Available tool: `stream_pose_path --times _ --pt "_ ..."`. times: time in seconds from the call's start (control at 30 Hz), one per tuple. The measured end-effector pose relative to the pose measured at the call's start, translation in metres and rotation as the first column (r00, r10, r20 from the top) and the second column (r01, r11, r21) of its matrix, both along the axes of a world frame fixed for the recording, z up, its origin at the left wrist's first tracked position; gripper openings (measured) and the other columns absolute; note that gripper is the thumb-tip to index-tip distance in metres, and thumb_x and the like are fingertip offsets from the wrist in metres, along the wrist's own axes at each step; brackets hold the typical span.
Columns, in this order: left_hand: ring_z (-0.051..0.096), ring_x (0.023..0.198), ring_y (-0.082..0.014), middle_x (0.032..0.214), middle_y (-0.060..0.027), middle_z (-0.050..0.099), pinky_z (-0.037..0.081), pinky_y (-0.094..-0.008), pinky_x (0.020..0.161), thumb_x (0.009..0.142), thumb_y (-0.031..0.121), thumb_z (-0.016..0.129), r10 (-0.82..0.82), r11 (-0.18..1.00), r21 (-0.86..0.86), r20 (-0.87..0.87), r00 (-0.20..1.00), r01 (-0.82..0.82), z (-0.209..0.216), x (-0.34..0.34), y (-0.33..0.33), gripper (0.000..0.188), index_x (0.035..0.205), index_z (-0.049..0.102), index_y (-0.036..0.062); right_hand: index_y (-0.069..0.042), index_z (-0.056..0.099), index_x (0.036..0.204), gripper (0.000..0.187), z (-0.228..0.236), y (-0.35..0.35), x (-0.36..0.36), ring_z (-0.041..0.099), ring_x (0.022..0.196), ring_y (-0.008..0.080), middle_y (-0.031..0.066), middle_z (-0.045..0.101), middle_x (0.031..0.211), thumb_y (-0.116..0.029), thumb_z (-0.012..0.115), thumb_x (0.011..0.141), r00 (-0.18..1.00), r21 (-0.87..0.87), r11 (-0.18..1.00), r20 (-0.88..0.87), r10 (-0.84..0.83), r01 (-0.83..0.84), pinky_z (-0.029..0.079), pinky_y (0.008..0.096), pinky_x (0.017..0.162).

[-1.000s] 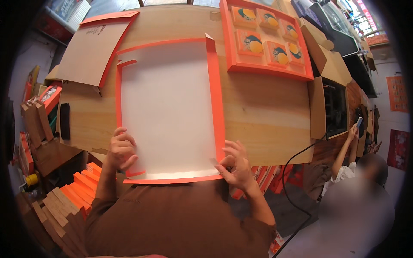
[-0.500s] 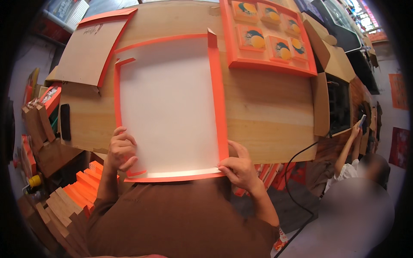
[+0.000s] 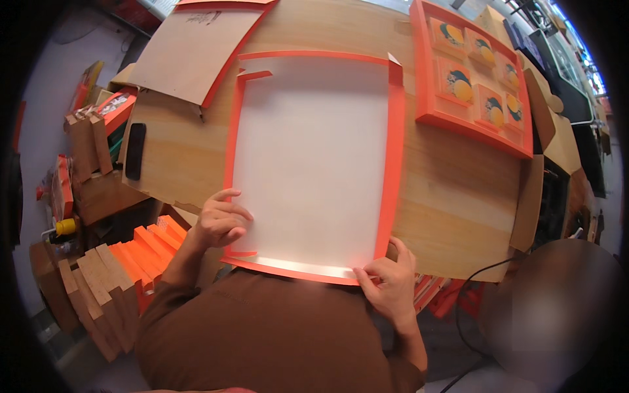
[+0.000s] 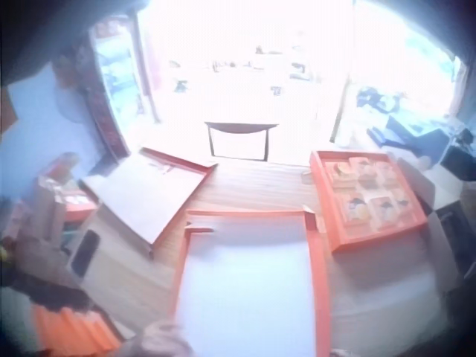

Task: The person assembles orange cardboard boxes by folding flaps and inserting white inserts. They place a printed cover sheet on top and close the box, repeating the process with multiple units on a wooden table.

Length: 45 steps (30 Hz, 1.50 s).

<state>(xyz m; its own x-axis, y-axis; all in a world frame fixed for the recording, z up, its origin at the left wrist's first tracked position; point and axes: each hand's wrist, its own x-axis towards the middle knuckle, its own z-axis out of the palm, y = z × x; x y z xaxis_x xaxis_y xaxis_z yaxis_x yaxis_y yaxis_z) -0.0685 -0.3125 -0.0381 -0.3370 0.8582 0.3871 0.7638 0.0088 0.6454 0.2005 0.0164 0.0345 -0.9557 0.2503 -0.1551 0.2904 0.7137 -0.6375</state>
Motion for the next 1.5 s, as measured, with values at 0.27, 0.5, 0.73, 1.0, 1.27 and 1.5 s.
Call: stream_pose_path --times 0.27,0.5,0.73,1.0,1.27,1.5 --pt "0.078 0.113 -0.0245 0.063 -0.0009 0.063 0.030 -0.0536 0.126 0.104 0.045 0.063 -0.153 0.984 -0.065 0.198 0.968 0.169 0.005 0.012 -0.024 0.045 0.073 0.068 0.0126 -0.008 0.081 0.095 0.022 0.002 0.016 0.008 0.050 0.144 0.0488 0.0036 0.076 0.103 -0.028 0.087 0.088 0.975 -0.063 0.974 -0.059 0.215 -0.219 0.044 0.0579 0.113" --pt "0.070 0.130 -0.0272 0.060 0.0005 0.058 0.027 -0.0523 0.125 0.082 0.030 0.076 -0.243 0.926 -0.257 0.157 0.957 0.277 0.036 0.011 -0.023 0.021 0.069 0.068 0.0151 -0.010 0.079 0.104 0.029 -0.011 0.019 0.018 0.049 0.145 0.0487 0.0047 0.074 0.109 -0.026 0.090 0.083 0.980 -0.068 0.979 -0.076 0.186 -0.191 0.046 0.0569 0.112" --pt "0.071 0.128 -0.0256 0.066 -0.0014 0.067 0.028 -0.0521 0.125 0.081 0.026 0.078 -0.166 0.941 -0.283 0.086 0.982 0.184 0.029 0.018 -0.024 0.011 0.078 0.076 0.0154 -0.009 0.066 0.105 0.030 -0.018 0.021 0.022 0.052 0.141 0.0481 0.0084 0.073 0.114 -0.021 0.087 0.088 0.959 0.005 0.969 -0.143 0.245 -0.246 0.047 0.0588 0.110" --pt "0.073 0.124 -0.0211 0.069 0.0014 0.070 0.036 -0.0518 0.121 0.083 0.022 0.081 -0.130 0.948 -0.284 0.062 0.990 0.142 0.030 0.023 -0.020 0.011 0.078 0.073 0.0169 -0.006 0.067 0.106 0.013 -0.044 0.015 0.033 0.054 0.139 0.0499 0.0119 0.073 0.119 -0.010 0.074 0.096 0.965 -0.129 0.990 -0.260 0.029 -0.065 0.047 0.0578 0.110" --pt "0.074 0.120 -0.0203 0.066 -0.0010 0.066 0.038 -0.0520 0.119 0.088 0.042 0.080 -0.182 0.948 -0.265 -0.003 0.983 0.175 0.024 0.021 -0.020 0.039 0.067 0.061 0.0154 -0.002 0.077 0.108 0.017 -0.025 0.015 0.021 0.056 0.139 0.0433 0.0094 0.077 0.113 -0.001 0.068 0.093 0.978 -0.309 0.951 -0.194 -0.074 0.011 0.047 0.0505 0.112" --pt "0.074 0.119 -0.0222 0.066 -0.0028 0.064 0.038 -0.0528 0.118 0.088 0.040 0.079 -0.151 0.959 -0.245 -0.006 0.988 0.145 0.018 0.021 -0.021 0.039 0.066 0.058 0.0153 -0.007 0.083 0.098 0.014 0.001 0.024 0.002 0.056 0.139 0.0360 0.0073 0.080 0.102 -0.004 0.073 0.088 0.999 -0.314 0.948 0.017 -0.035 0.039 0.057 0.0458 0.096"
